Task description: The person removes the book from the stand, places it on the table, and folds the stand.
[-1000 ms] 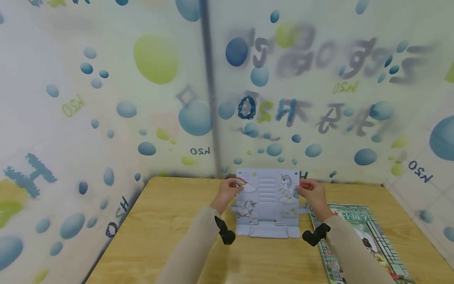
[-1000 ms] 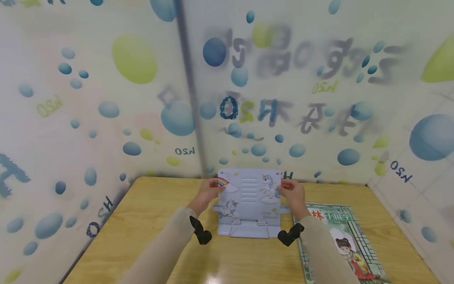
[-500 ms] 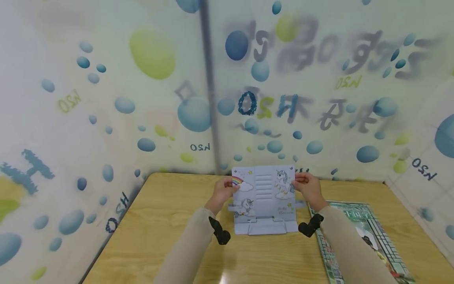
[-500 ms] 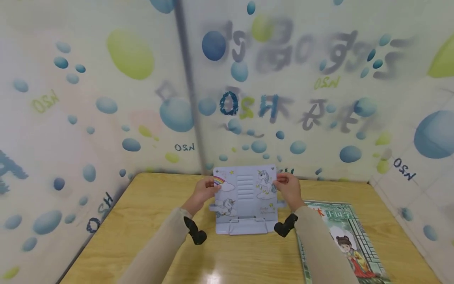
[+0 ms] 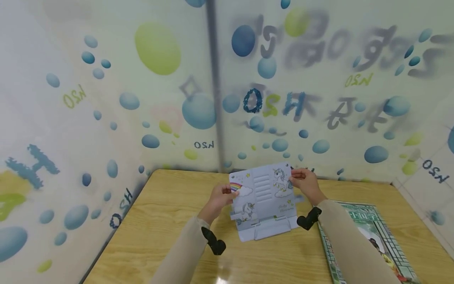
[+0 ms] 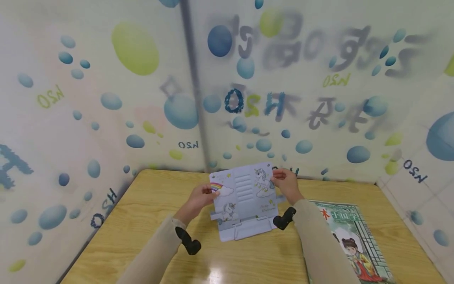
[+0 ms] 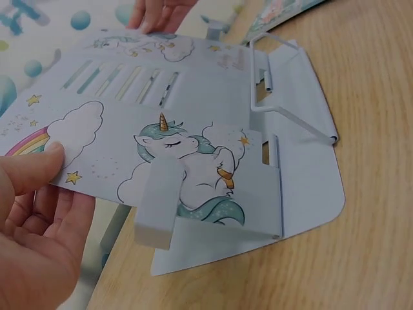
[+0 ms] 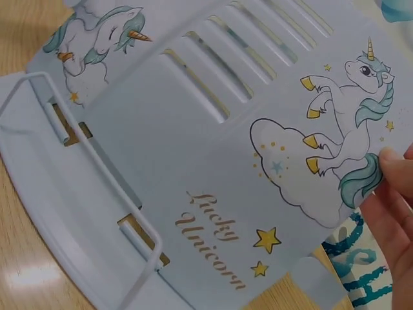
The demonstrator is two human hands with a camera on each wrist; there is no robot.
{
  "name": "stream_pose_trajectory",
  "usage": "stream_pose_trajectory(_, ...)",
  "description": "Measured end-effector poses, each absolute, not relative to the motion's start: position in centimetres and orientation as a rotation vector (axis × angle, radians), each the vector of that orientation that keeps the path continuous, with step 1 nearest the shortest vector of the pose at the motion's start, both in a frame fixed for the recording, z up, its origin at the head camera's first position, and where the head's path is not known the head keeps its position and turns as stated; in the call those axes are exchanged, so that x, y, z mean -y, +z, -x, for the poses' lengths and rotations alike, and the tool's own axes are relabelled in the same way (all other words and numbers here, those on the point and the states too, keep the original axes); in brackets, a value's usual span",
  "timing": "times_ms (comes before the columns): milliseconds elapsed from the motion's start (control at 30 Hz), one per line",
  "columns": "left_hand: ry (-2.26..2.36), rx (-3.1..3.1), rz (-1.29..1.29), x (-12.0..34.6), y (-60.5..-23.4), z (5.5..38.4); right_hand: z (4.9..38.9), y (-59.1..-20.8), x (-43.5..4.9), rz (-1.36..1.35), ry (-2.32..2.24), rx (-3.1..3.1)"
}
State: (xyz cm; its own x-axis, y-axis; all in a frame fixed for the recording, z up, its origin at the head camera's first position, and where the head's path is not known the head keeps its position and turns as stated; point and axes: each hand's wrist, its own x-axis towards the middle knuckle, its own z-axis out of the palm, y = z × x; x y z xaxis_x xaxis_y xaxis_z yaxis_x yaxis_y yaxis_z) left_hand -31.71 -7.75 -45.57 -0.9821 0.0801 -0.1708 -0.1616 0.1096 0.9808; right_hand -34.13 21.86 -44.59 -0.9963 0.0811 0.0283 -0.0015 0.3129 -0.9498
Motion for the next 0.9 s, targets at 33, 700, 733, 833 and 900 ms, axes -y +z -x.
stream_pose_trajectory(33, 1.991, -2.191, 0.081, 7.8, -45.6, 31.5, 34.2, -44.6, -21.8, 0.072, 1.815, 2.489)
stream_pose_trajectory(700, 2.146, -2.132, 0.188, 7.0, -45.8, 27.5, 34.4, -44.2, -21.0, -0.040, 1.912, 2.471)
stream_pose_trajectory(733, 2.139, -2.143, 0.196, 6.9, -45.8, 27.4, 34.5, -44.2, -21.0, -0.041, 1.907, 2.471)
stream_pose_trajectory(833, 2.121, -2.166, 0.218, 6.8, -45.7, 27.2, 34.4, -44.2, -20.9, -0.031, 1.891, 2.488)
stream_pose_trajectory(900, 2.104, -2.171, 0.232, 6.8, -45.6, 27.0, 34.4, -44.1, -20.8, -0.023, 1.887, 2.507)
